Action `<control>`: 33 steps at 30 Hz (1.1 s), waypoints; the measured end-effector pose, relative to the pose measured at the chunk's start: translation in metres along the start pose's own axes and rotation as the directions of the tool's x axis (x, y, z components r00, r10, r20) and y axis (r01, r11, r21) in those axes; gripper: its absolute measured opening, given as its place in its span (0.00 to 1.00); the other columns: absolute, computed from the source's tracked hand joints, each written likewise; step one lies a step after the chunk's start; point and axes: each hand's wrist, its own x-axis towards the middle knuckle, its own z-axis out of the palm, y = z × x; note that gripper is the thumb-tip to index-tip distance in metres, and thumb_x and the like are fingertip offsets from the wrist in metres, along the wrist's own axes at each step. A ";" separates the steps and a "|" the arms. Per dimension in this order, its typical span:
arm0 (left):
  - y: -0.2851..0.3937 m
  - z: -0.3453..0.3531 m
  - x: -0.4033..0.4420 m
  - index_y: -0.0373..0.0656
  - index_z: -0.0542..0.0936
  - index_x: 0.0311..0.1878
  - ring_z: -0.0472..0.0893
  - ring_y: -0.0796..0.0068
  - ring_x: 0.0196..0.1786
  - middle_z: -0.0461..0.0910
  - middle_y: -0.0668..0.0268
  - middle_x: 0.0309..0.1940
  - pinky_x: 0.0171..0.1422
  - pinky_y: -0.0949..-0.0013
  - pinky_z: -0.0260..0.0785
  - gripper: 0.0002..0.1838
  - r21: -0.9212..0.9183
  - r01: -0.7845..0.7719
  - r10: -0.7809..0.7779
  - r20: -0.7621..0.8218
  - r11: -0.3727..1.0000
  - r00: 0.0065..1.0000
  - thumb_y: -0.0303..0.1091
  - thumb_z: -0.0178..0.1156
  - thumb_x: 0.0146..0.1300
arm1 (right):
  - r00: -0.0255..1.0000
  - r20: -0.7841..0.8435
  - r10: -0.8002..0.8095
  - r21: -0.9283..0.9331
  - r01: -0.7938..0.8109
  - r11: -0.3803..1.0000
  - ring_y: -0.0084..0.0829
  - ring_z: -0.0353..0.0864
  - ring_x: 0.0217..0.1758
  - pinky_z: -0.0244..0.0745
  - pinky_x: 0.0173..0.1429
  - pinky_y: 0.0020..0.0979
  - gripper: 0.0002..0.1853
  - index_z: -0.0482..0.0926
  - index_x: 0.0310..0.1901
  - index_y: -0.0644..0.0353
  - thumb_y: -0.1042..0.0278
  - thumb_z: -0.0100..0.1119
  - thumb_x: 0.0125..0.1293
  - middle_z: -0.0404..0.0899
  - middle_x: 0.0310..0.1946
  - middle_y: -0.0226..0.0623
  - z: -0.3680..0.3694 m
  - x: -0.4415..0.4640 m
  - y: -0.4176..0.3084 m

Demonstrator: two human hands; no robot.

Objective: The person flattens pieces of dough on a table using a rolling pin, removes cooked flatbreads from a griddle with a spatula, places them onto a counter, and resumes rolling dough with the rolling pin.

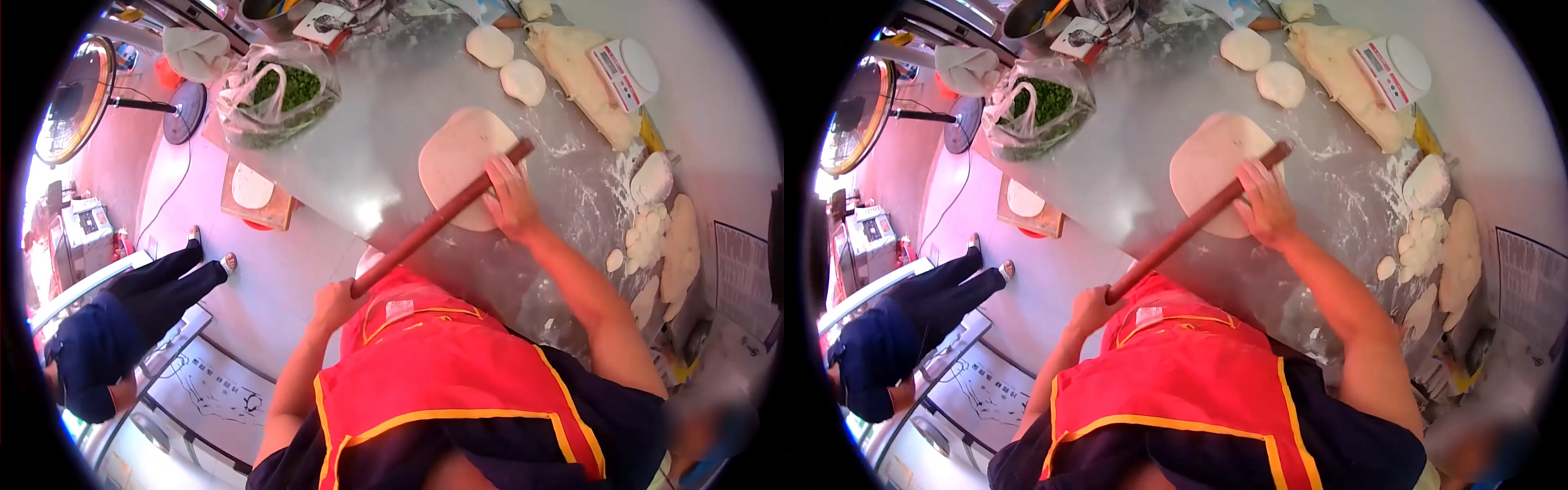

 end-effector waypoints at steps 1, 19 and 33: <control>0.003 -0.001 0.002 0.42 0.83 0.35 0.82 0.49 0.33 0.83 0.53 0.27 0.38 0.54 0.73 0.22 -0.038 0.036 -0.035 0.022 0.999 0.999 0.54 0.67 0.56 | 1.000 0.012 -0.027 -0.088 0.028 0.996 0.43 0.62 0.74 0.46 0.78 0.54 0.30 0.67 0.65 0.66 0.58 0.57 0.65 0.65 0.70 0.46 0.014 0.006 0.012; 0.051 -0.032 0.044 0.48 0.78 0.44 0.83 0.55 0.33 0.83 0.58 0.31 0.37 0.51 0.74 0.13 0.521 -0.325 0.423 -0.077 0.789 0.903 0.41 0.62 0.59 | 0.934 -0.128 0.332 -0.209 -0.353 0.912 0.45 0.71 0.61 0.58 0.71 0.55 0.24 0.72 0.57 0.55 0.72 0.64 0.57 0.74 0.53 0.41 -0.035 -0.150 -0.018; 0.360 0.073 0.221 0.36 0.63 0.72 0.53 0.61 0.79 0.57 0.57 0.76 0.82 0.52 0.36 0.43 0.516 -0.842 0.979 0.034 0.154 0.200 0.64 0.49 0.67 | 0.299 -0.139 0.944 0.063 -0.949 0.310 0.55 0.67 0.62 0.59 0.68 0.51 0.27 0.68 0.62 0.65 0.79 0.58 0.58 0.71 0.56 0.53 0.000 -0.290 -0.200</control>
